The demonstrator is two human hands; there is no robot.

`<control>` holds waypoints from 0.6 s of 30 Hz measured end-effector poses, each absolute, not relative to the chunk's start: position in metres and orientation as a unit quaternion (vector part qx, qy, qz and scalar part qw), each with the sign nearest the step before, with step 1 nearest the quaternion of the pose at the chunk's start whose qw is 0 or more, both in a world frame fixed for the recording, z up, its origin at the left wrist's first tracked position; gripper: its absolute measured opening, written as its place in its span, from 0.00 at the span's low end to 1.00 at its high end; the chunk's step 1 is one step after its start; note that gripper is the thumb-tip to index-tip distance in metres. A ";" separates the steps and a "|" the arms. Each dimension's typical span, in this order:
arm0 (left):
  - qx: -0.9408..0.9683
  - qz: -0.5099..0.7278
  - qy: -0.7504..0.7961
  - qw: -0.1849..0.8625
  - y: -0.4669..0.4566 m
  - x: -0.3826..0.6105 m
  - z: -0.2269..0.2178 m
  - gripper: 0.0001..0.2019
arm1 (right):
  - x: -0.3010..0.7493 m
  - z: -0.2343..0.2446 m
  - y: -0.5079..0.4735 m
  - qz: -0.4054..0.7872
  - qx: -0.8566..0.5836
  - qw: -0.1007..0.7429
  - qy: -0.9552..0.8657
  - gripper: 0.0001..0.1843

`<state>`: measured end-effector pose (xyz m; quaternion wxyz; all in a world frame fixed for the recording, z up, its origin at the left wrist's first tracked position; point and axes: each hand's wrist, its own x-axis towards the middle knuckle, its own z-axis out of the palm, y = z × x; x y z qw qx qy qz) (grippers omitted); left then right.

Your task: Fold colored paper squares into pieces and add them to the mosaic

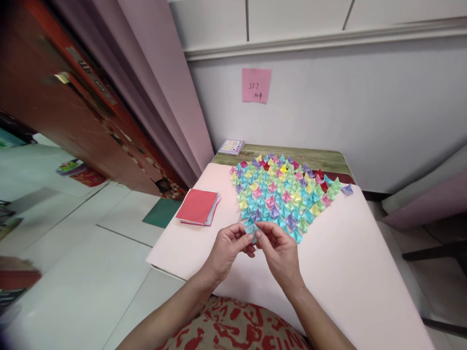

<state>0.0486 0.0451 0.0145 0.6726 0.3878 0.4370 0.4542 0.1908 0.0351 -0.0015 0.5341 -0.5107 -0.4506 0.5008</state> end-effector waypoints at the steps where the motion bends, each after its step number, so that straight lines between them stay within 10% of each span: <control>1: 0.389 0.451 0.440 0.673 0.045 0.048 0.015 0.15 | 0.192 -0.002 0.036 0.504 -0.505 0.526 -0.463 0.15; 18: 0.395 0.469 0.411 0.675 0.038 0.050 0.023 0.09 | 0.216 0.006 0.043 0.342 -0.380 0.480 -0.713 0.09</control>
